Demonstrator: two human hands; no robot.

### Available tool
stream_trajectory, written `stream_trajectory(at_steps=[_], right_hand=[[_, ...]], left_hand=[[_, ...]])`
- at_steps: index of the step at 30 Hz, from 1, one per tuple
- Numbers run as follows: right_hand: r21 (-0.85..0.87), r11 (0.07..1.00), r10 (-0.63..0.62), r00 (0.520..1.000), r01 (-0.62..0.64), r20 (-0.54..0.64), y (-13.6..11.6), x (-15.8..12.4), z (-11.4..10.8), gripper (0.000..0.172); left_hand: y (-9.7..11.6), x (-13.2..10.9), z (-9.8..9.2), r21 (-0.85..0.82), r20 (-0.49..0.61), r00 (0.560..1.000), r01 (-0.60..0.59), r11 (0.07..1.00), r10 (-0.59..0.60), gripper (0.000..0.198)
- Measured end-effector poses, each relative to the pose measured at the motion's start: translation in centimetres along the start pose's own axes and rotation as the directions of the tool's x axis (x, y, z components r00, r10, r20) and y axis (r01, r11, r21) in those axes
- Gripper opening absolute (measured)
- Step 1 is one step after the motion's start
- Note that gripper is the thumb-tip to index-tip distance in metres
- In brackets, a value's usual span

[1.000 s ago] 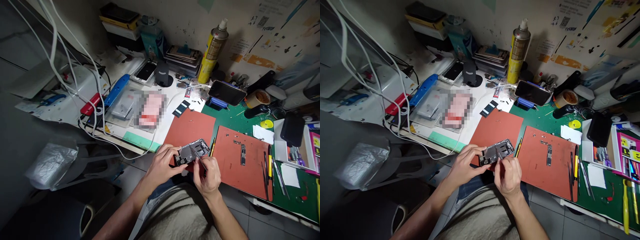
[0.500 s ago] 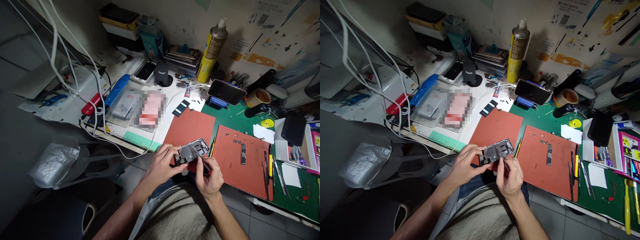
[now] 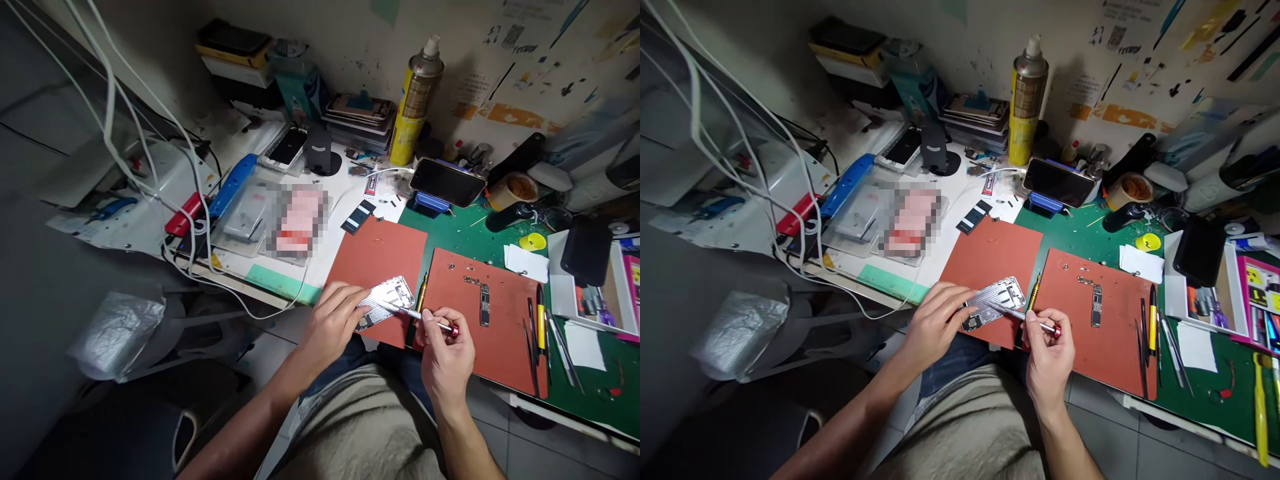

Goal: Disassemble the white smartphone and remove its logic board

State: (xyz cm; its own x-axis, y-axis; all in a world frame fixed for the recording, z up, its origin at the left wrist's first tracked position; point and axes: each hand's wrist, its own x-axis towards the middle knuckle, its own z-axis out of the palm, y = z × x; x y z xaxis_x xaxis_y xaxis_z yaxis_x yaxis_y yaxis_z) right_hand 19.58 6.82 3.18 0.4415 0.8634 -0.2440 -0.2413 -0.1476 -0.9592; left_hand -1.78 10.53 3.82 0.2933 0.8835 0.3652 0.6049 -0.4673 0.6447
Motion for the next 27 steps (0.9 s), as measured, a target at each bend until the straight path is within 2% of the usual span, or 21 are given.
stream_trajectory(at_steps=[5,10,13,17,22,27], right_hand=[[0.051,0.997,0.058,0.998,-0.060,0.027,-0.5,-0.2,-0.2,0.038],[0.048,0.996,0.075,0.997,-0.077,0.036,-0.6,0.0,-1.0,0.038],[-0.046,0.999,-0.013,0.997,0.009,-0.074,-0.2,0.1,-1.8,0.039],[-0.267,0.952,-0.226,0.935,0.152,-0.273,1.0,0.3,-2.6,0.042],[-0.314,0.922,-0.316,0.911,0.228,-0.265,2.2,0.4,-3.0,0.036],[-0.359,0.891,-0.373,0.899,0.278,-0.231,2.3,0.5,-3.0,0.033]], left_hand=[[0.4,2.2,0.7,-0.160,0.068,0.997,-0.016,0.987,0.027,0.012],[0.1,3.4,0.4,-0.237,0.169,0.980,-0.060,0.970,0.102,0.014],[-0.2,5.4,0.0,-0.149,0.190,0.978,-0.064,0.987,0.092,0.014],[-0.9,9.6,0.8,0.058,0.179,0.982,-0.072,0.996,0.060,0.017],[-2.4,13.7,3.5,0.313,0.252,0.967,-0.106,0.944,0.025,0.025],[-3.1,14.6,4.5,0.393,0.269,0.963,-0.083,0.916,-0.028,0.027]])
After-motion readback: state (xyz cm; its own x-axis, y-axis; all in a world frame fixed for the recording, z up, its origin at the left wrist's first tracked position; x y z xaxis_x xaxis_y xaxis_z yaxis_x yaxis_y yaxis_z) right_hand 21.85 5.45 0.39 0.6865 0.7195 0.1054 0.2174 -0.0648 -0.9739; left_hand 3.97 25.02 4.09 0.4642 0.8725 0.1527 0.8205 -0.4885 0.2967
